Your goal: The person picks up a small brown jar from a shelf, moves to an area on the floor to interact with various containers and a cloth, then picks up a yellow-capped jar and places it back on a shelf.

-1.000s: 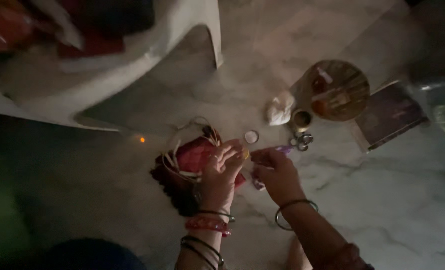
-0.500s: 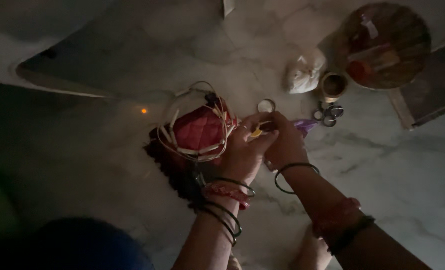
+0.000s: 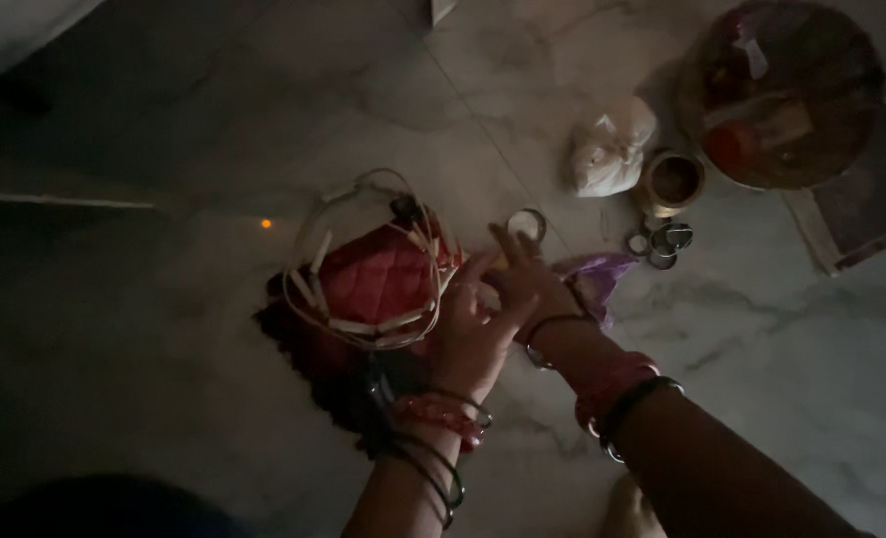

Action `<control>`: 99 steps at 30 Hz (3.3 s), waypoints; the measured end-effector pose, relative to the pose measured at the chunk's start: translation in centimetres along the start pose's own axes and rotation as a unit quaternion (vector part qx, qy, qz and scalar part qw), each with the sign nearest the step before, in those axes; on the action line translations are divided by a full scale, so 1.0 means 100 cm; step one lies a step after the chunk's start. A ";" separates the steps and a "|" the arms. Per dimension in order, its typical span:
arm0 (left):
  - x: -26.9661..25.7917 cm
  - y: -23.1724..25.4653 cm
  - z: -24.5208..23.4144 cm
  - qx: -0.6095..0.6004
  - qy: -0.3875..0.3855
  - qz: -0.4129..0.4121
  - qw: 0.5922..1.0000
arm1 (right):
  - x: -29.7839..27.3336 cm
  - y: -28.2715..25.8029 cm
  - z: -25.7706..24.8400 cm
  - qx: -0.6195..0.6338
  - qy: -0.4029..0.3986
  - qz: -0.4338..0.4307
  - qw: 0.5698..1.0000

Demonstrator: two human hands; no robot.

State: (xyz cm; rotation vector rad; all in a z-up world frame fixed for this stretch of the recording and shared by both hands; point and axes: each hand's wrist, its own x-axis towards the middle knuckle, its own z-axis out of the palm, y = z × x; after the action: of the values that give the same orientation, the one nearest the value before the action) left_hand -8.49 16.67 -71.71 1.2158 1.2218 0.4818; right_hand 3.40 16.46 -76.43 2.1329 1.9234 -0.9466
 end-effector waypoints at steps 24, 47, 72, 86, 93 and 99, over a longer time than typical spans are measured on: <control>-0.043 0.092 0.007 0.266 0.116 0.179 0.940 | -0.092 -0.027 -0.098 0.323 0.330 0.086 0.883; -0.206 0.366 0.048 0.064 0.065 0.321 0.943 | -0.348 -0.082 -0.336 0.646 0.316 0.006 0.695; -0.312 0.547 0.093 -0.245 -0.062 0.235 0.939 | -0.489 -0.079 -0.486 0.771 0.395 0.089 0.492; -0.353 0.602 0.083 -0.422 -0.236 0.032 0.875 | -0.508 -0.036 -0.492 0.858 0.399 0.047 0.321; -0.361 0.626 0.059 -0.449 -0.312 0.058 0.835 | -0.526 -0.068 -0.509 0.868 0.401 0.064 0.284; -0.356 0.634 0.034 -0.401 -0.366 0.126 0.830 | -0.527 -0.092 -0.507 0.800 0.423 -0.018 0.426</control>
State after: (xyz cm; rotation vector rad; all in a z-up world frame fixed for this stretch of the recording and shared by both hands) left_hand 1.37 7.87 -0.12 0.6889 0.1281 0.5649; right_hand 13.45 -2.70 -5.91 4.0364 0.5030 -2.9703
